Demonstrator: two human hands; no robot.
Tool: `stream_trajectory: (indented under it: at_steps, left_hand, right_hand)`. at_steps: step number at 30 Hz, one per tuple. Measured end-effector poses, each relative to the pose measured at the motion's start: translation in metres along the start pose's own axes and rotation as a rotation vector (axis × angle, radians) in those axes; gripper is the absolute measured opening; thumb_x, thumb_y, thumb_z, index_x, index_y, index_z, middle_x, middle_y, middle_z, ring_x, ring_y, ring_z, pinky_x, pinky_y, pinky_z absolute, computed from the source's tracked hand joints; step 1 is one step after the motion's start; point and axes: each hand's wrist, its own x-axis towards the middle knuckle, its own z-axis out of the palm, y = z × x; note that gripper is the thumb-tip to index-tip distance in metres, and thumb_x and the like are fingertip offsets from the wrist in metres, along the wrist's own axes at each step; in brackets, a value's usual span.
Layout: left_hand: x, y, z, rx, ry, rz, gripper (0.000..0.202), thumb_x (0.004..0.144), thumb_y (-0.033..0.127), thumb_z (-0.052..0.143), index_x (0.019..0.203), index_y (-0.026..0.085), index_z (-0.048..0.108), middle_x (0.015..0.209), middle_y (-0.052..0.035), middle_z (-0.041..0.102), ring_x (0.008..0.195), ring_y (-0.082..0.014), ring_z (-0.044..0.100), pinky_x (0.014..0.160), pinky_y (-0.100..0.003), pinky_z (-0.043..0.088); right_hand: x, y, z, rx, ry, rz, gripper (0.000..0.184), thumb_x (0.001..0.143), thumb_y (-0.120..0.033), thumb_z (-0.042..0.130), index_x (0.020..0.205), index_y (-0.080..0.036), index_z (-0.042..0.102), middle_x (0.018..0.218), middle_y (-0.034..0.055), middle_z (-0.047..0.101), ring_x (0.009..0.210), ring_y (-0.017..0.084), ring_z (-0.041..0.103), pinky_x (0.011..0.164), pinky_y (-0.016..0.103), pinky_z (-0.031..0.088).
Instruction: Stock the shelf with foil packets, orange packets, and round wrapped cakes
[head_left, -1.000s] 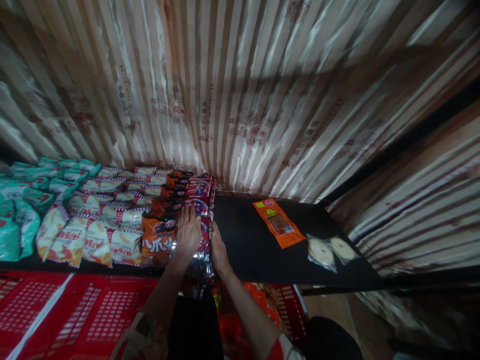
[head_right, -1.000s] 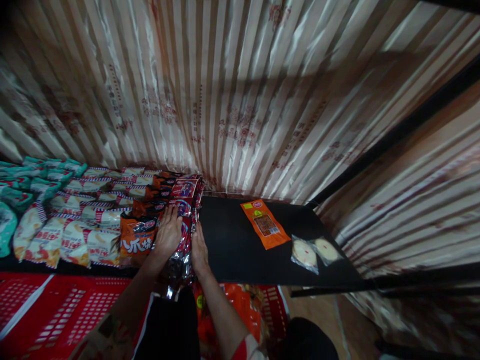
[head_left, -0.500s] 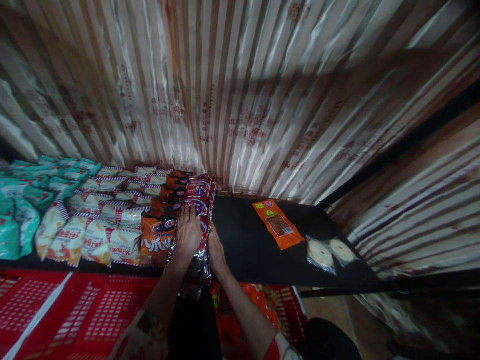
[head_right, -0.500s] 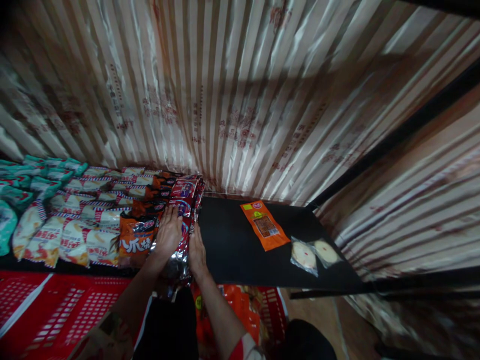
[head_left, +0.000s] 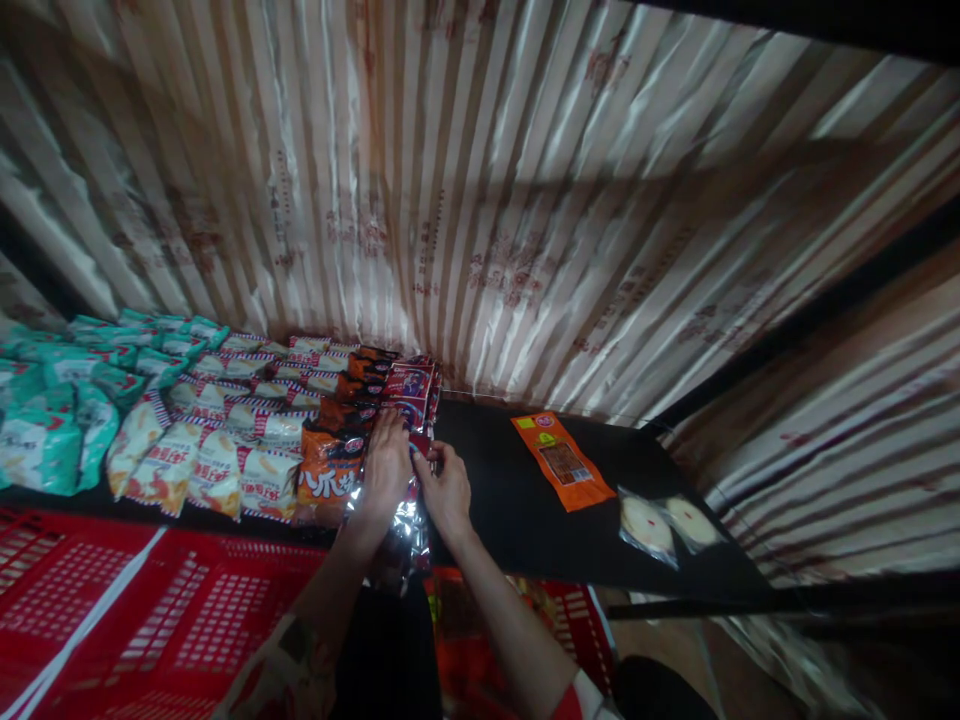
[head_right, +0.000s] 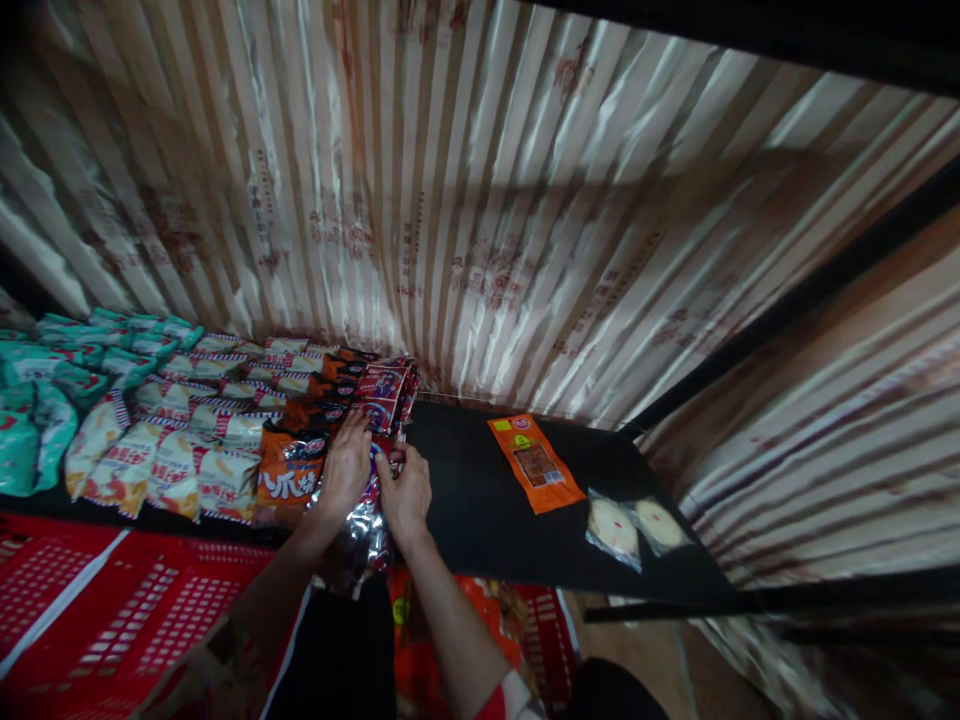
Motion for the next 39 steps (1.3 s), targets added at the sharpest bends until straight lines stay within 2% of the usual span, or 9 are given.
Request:
stream_trajectory:
  at_steps: [3,6,10,14,19,25,30,35,39]
  left_hand:
    - [-0.014,0.010,-0.009,0.035,-0.014,0.024,0.040,0.092,0.021,0.028,0.118,0.007,0.054,0.131,-0.0163,0.052,0.130,-0.0218,0.039,0.107,-0.042,0.038]
    - [-0.042,0.016,-0.018,0.067,0.009,0.089,0.037,0.090,0.019,0.030,0.113,0.010,0.058,0.131,-0.0146,0.052,0.131,-0.0233,0.037,0.106,-0.045,0.038]
    - [-0.087,0.007,-0.027,0.087,0.078,0.127,0.035,0.087,0.017,0.034,0.112,0.010,0.057,0.131,-0.0160,0.051,0.136,-0.0267,0.027,0.104,-0.050,0.039]
    - [-0.110,-0.006,-0.030,0.123,0.024,0.176,0.036,0.086,0.017,0.035,0.116,0.010,0.055,0.127,-0.0178,0.054,0.136,-0.0291,0.027,0.102,-0.053,0.040]
    - [-0.107,-0.008,-0.027,0.165,0.009,0.082,0.041,0.088,0.019,0.034,0.123,0.004,0.049,0.129,-0.0209,0.051,0.132,-0.0285,0.035,0.102,-0.050,0.041]
    - [-0.104,-0.009,-0.023,0.160,0.029,0.057,0.044,0.088,0.021,0.037,0.127,0.004,0.045,0.134,-0.0217,0.046,0.134,-0.0293,0.031,0.103,-0.049,0.038]
    - [-0.105,-0.010,-0.022,0.156,0.058,0.083,0.043,0.088,0.021,0.035,0.127,0.004,0.045,0.134,-0.0229,0.046,0.134,-0.0302,0.030,0.102,-0.050,0.040]
    - [-0.105,-0.009,-0.018,0.157,0.075,0.080,0.046,0.088,0.023,0.035,0.131,0.007,0.041,0.136,-0.0218,0.045,0.134,-0.0308,0.029,0.100,-0.051,0.041]
    - [-0.104,-0.008,-0.014,0.168,0.107,0.063,0.047,0.089,0.024,0.035,0.132,0.007,0.041,0.133,-0.0230,0.047,0.131,-0.0319,0.035,0.098,-0.052,0.041]
  right_hand:
    - [0.002,-0.004,0.003,-0.054,-0.004,0.053,0.028,0.081,-0.045,0.050,0.093,-0.020,0.058,0.081,0.0022,0.063,0.080,0.019,0.056,0.069,0.027,0.041]
    - [0.002,-0.005,0.005,-0.100,-0.003,0.048,0.024,0.082,-0.043,0.049,0.086,-0.021,0.057,0.076,0.0004,0.061,0.075,0.017,0.055,0.065,0.025,0.039]
    - [0.004,-0.011,0.005,-0.116,-0.012,0.066,0.024,0.081,-0.043,0.049,0.087,-0.021,0.058,0.074,-0.0010,0.061,0.071,0.015,0.056,0.060,0.024,0.037]
    - [0.008,-0.020,0.007,-0.103,-0.060,0.097,0.024,0.081,-0.042,0.049,0.093,-0.023,0.057,0.073,-0.0024,0.062,0.070,0.015,0.058,0.057,0.023,0.036]
    - [0.009,-0.024,0.010,-0.131,-0.061,0.115,0.030,0.082,-0.042,0.049,0.103,-0.023,0.056,0.077,-0.0012,0.064,0.074,0.017,0.060,0.060,0.025,0.037]
    - [0.007,-0.019,0.011,-0.068,-0.040,0.082,0.047,0.081,-0.047,0.048,0.119,-0.020,0.051,0.084,0.0011,0.064,0.079,0.018,0.061,0.066,0.027,0.041]
    - [0.000,-0.015,0.011,-0.018,-0.016,0.090,0.049,0.079,-0.047,0.049,0.119,-0.018,0.052,0.093,0.0044,0.064,0.082,0.019,0.060,0.068,0.028,0.044]
    - [-0.009,-0.013,0.009,0.022,0.025,0.080,0.045,0.078,-0.047,0.050,0.112,-0.019,0.055,0.083,0.0011,0.064,0.075,0.017,0.061,0.066,0.026,0.044]
    - [-0.010,-0.017,0.007,0.014,-0.006,0.086,0.033,0.080,-0.043,0.049,0.102,-0.021,0.058,0.072,-0.0025,0.063,0.064,0.015,0.059,0.058,0.024,0.041]
